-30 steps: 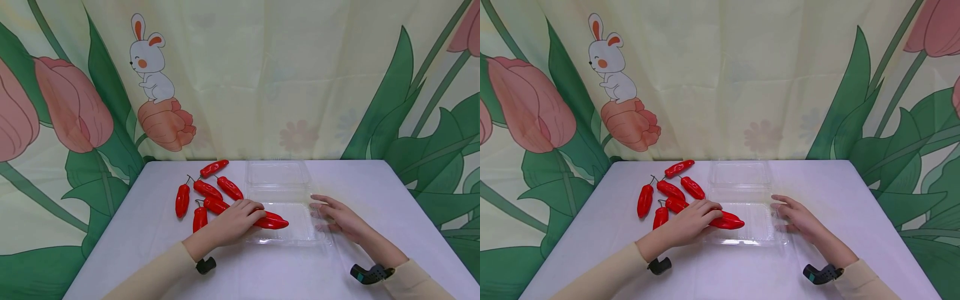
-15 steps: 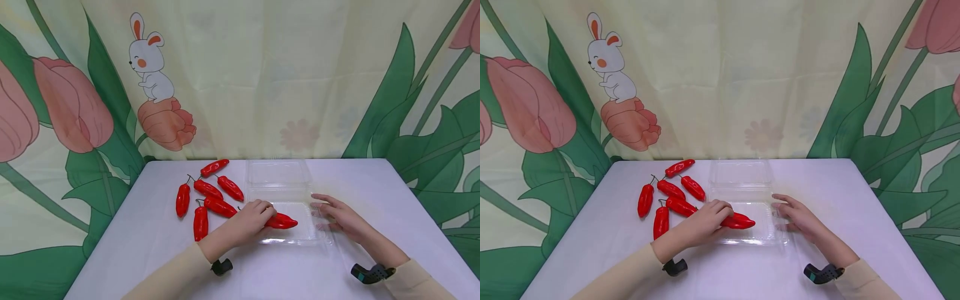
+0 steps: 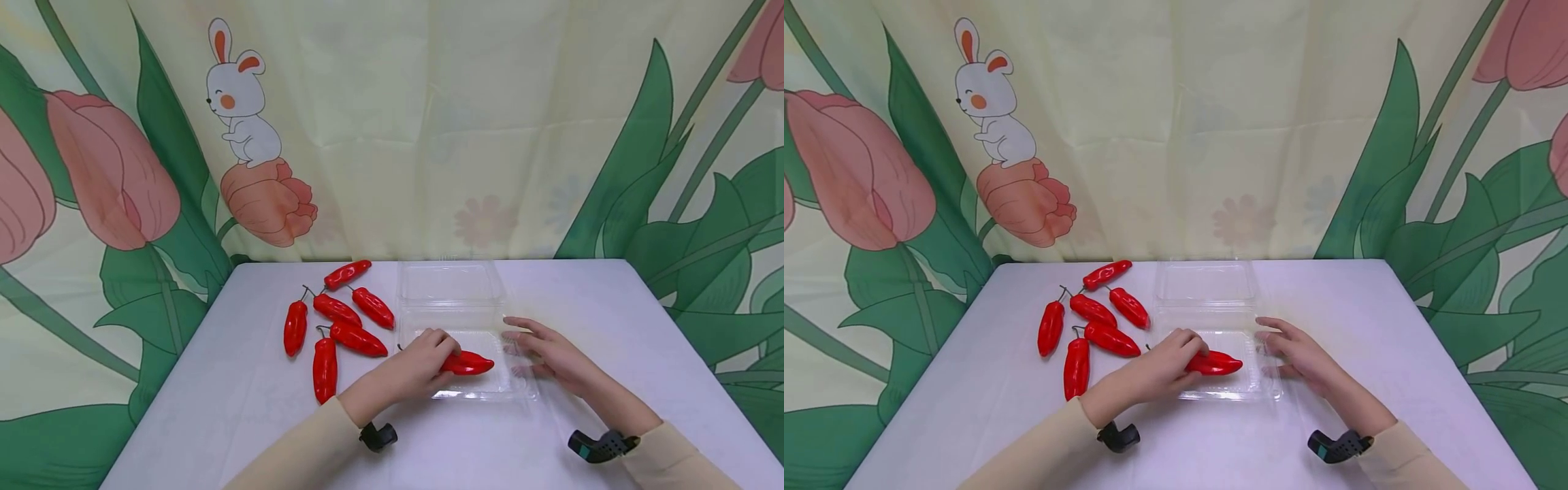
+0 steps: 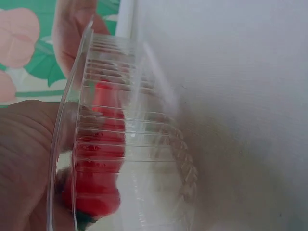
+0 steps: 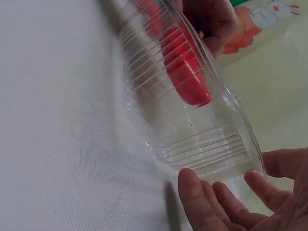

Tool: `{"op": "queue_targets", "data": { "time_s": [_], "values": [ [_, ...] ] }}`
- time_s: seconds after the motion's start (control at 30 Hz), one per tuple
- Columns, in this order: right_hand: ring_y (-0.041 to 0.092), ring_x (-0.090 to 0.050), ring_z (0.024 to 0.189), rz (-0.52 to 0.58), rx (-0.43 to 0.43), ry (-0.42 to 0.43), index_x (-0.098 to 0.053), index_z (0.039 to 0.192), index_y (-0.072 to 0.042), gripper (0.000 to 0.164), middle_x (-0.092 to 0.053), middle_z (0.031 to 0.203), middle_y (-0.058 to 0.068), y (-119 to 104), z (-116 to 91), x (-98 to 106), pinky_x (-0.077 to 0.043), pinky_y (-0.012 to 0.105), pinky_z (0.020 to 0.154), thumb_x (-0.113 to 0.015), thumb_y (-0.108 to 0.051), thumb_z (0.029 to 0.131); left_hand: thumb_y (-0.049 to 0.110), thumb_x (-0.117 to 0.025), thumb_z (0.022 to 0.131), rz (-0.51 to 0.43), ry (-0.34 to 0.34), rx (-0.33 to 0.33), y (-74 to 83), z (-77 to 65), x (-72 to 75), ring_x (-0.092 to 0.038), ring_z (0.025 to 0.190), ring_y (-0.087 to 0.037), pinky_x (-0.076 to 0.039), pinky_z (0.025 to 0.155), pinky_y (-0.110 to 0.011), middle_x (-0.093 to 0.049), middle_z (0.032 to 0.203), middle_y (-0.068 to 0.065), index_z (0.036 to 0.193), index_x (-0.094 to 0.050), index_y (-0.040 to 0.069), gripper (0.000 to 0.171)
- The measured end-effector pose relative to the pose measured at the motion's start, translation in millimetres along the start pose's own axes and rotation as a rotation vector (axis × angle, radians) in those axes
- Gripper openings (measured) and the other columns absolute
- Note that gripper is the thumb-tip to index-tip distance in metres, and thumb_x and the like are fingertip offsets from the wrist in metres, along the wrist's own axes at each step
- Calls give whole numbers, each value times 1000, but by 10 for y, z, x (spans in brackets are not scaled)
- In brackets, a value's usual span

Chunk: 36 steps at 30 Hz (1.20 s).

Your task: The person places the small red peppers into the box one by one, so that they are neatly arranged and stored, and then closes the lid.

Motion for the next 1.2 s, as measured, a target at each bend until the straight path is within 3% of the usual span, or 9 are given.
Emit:
{"op": "queue_targets", "data": {
  "time_s": [0.63,1.03,1.2],
  "values": [
    [46,-46,139,0,4,10,-26,162,-9,61,-31,162,30,15,31,0,-61,40,92,-47,-30,109,25,-77,93,-90,-169,48,49,210,-128,-54,97,-5,-48,79,-15,-63,112,4,123,-62,20,34],
    [49,-41,143,-11,3,18,-27,162,-9,61,-29,163,30,24,30,5,-60,42,93,-47,-32,109,27,-75,95,-236,-187,24,48,252,-183,-55,91,-2,-48,80,-14,-64,101,11,114,-66,23,21],
    [49,-40,144,-10,7,16,-26,163,-10,63,-28,164,28,27,21,-5,-60,41,94,-49,-33,109,26,-73,97,-254,-182,12,62,258,-202,-55,91,-3,-48,81,-14,-63,101,11,113,-67,22,18]
  ]
}}
Point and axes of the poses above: each hand's wrist, its own z-axis towards the middle knuckle, its own x-axis out of the back of the hand, y = z × x, the point moved 5 cm from there along z, towards the middle knuckle
